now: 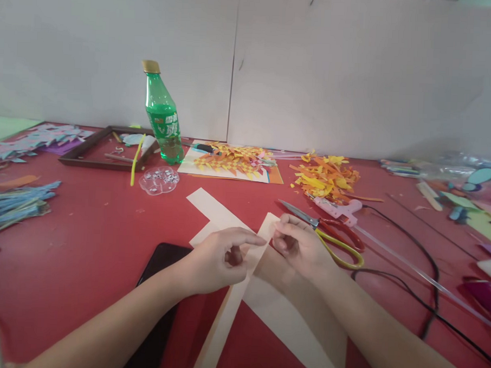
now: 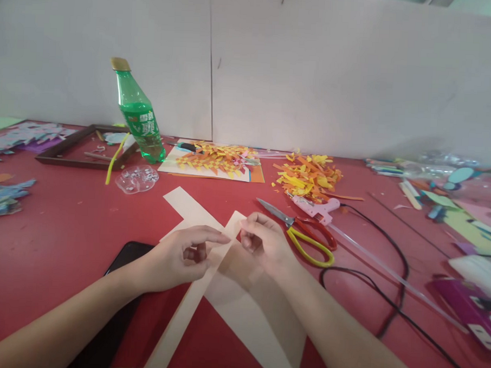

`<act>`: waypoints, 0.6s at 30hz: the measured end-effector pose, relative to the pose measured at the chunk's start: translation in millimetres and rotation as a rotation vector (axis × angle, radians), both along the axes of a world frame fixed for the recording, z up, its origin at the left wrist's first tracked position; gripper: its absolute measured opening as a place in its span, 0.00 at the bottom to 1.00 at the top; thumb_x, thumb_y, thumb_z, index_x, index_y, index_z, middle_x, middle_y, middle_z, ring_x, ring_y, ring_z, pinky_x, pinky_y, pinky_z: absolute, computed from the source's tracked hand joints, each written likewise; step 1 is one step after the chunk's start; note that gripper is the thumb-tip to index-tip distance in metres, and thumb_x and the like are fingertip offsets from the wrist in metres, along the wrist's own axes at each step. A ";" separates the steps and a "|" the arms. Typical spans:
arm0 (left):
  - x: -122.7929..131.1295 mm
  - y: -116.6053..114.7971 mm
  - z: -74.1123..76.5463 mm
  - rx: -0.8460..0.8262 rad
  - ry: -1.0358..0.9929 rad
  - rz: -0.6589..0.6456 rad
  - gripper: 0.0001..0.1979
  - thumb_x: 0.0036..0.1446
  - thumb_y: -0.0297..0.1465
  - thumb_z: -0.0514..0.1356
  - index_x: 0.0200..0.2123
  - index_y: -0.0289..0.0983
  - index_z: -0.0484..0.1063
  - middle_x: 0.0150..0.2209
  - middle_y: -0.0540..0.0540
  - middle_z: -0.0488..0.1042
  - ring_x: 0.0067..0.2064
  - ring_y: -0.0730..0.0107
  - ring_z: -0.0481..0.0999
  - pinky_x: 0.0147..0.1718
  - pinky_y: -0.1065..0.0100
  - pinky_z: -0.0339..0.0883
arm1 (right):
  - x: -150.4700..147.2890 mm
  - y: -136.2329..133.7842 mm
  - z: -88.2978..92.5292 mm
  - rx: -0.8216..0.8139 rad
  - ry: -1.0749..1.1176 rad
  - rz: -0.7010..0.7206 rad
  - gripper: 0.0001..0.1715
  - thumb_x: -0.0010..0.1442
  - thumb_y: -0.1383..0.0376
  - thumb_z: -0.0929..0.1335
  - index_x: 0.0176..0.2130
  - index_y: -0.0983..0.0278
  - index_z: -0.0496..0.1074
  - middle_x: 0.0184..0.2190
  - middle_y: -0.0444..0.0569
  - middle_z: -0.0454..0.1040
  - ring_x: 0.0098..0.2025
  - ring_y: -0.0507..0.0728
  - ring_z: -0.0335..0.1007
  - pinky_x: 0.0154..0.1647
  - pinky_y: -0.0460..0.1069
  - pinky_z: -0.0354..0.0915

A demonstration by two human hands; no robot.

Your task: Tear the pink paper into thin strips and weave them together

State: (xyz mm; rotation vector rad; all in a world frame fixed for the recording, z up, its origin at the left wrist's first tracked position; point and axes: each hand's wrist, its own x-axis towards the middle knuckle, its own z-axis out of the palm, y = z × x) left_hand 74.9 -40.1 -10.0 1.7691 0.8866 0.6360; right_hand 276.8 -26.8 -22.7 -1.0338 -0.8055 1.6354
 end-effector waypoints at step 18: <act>0.3 0.9 -1.7 -0.015 -0.100 0.111 0.32 0.53 0.24 0.58 0.61 0.45 0.57 0.56 0.42 0.61 0.28 0.84 0.66 0.28 0.77 0.69 | -10.2 -11.0 -7.5 0.105 -0.232 0.269 0.13 0.48 0.59 0.75 0.26 0.65 0.72 0.17 0.40 0.68 0.17 0.47 0.61 0.19 0.43 0.55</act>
